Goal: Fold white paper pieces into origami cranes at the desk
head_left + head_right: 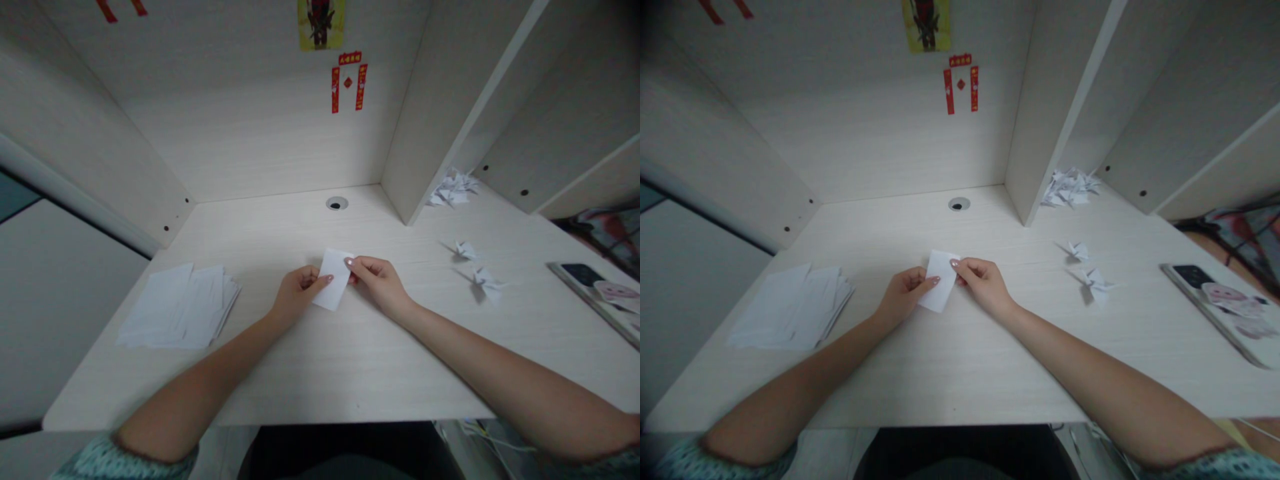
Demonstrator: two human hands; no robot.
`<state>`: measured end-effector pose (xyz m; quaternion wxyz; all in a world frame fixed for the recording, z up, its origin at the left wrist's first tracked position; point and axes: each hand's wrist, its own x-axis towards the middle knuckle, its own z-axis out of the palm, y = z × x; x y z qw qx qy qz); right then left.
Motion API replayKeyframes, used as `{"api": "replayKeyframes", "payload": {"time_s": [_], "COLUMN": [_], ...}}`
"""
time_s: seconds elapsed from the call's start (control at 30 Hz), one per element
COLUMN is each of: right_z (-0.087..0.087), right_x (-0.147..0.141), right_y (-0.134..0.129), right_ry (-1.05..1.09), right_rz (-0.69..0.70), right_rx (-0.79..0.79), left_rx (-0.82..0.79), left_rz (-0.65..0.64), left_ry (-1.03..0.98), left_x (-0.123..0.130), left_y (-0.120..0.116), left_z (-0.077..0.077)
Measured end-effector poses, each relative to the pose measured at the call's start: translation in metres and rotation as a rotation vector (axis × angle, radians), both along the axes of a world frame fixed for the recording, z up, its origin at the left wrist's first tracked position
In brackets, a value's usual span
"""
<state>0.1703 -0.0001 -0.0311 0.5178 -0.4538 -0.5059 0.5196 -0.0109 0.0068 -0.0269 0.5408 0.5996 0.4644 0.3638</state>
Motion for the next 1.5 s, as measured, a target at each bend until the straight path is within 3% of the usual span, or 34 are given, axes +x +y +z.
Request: {"api": "replayKeyframes", "payload": {"time_s": [0.2, 0.43, 0.77, 1.23, 1.5], "right_z": [0.004, 0.003, 0.008, 0.013, 0.008], "right_x": [-0.002, -0.003, -0.001, -0.001, -0.004], "right_y": [-0.005, -0.004, -0.01, -0.009, -0.005], "right_ry": [-0.14, -0.067, -0.042, -0.086, -0.01], "right_rz": [-0.137, -0.221, -0.146, -0.183, -0.134], "right_rx": [0.069, 0.047, 0.121, 0.138, 0.052], "left_rx": [-0.011, 0.004, -0.001, 0.006, 0.023], "left_rz": [-0.004, -0.006, -0.016, -0.004, 0.032], "left_ry": [-0.008, -0.005, -0.023, -0.026, -0.074], "left_x": [0.0, 0.0, 0.001, 0.0, 0.001], "left_y": [0.0, 0.0, -0.001, -0.002, -0.003], "left_z": [-0.002, -0.001, 0.001, 0.001, 0.002]}}
